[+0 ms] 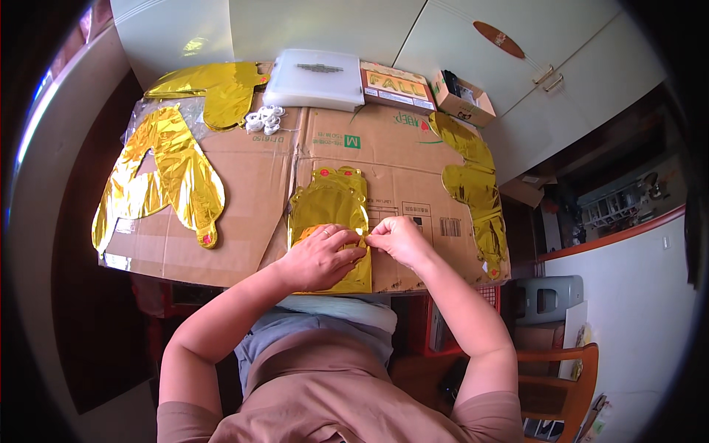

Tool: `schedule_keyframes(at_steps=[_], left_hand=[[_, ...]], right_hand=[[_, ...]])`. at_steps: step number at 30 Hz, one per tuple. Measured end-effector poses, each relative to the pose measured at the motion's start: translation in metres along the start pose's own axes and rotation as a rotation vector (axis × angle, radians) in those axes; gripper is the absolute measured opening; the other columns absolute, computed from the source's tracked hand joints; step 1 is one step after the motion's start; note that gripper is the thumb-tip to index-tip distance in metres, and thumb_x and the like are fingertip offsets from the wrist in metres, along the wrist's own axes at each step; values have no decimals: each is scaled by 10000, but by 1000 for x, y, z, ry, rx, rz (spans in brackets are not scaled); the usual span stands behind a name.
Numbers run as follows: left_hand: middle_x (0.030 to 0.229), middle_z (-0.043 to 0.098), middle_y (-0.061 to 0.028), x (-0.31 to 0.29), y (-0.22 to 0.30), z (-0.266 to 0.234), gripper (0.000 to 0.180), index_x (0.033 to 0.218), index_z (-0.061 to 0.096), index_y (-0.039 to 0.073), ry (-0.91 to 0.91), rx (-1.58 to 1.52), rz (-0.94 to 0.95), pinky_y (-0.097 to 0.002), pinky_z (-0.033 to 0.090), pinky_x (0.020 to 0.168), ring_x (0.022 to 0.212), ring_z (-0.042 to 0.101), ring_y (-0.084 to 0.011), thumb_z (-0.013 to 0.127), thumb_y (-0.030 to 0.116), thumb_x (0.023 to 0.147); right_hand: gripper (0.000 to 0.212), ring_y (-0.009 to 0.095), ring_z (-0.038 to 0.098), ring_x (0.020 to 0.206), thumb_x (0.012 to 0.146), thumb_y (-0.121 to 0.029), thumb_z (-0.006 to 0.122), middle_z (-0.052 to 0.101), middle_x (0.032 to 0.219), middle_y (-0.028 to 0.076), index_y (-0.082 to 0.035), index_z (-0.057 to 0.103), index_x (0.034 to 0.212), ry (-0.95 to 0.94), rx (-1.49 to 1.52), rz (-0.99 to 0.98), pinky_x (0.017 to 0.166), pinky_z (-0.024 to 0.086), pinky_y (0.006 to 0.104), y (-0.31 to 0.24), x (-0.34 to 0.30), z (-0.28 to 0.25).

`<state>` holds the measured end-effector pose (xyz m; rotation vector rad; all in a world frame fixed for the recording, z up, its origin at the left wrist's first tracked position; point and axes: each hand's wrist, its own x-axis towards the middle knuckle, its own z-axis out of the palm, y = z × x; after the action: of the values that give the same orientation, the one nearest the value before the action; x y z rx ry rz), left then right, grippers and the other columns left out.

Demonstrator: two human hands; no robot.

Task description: Folding gold foil balloons on a cardboard surface.

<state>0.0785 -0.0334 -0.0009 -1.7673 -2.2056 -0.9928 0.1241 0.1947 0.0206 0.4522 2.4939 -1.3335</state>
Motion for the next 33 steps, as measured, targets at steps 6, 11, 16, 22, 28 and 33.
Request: schedule_keyframes(at_steps=[6, 11, 16, 22, 28, 33], left_hand=[[1271, 615, -84, 0, 1, 0, 315, 1150, 702, 122, -41, 47, -7, -433, 465, 1004, 1199, 569, -287, 706, 189, 842], [1285, 619, -68, -1, -4, 4, 384, 1176, 698, 122, -9, 58, 34, -432, 487, 972, 1180, 577, -282, 760, 162, 799], [1315, 633, -55, 2, 0, 1, 311, 1141, 705, 109, -31, 38, 9, -423, 461, 1020, 1209, 567, -269, 710, 196, 843], [1312, 638, -68, 0, -1, 2, 339, 1140, 691, 93, -11, -26, -11, -430, 475, 1005, 1188, 579, -274, 752, 150, 811], [1319, 637, -70, 1, 1, 1, 338, 1144, 683, 91, -28, -20, -32, -431, 471, 1011, 1201, 572, -280, 750, 151, 818], [1330, 625, -76, -1, 1, 2, 351, 1162, 684, 96, -28, -13, -30, -435, 466, 1021, 1211, 563, -292, 750, 156, 823]], right_hand=[[185, 115, 602, 618, 832, -167, 814, 661, 687, 42, -38, 681, 827, 190, -191, -107, 580, 500, 306, -12, -12, 6], [168, 195, 644, 703, 830, -108, 794, 645, 769, 80, -26, 648, 846, 365, -289, -390, 619, 512, 328, 5, -15, 16], [136, 282, 646, 817, 847, -56, 690, 650, 975, 87, -76, 652, 976, 455, -414, -755, 757, 531, 427, 19, -29, 18], [417, 284, 582, 1095, 786, -21, 632, 604, 1277, 117, -5, 654, 1202, 366, -707, -944, 971, 457, 427, 19, -50, 12], [374, 273, 584, 1063, 795, -53, 646, 623, 1256, 127, 17, 666, 1162, 382, -776, -1008, 948, 447, 419, 22, -42, 8], [338, 277, 594, 1052, 816, -97, 695, 639, 1238, 124, -1, 675, 1139, 388, -722, -1017, 948, 451, 432, 17, -46, 12]])
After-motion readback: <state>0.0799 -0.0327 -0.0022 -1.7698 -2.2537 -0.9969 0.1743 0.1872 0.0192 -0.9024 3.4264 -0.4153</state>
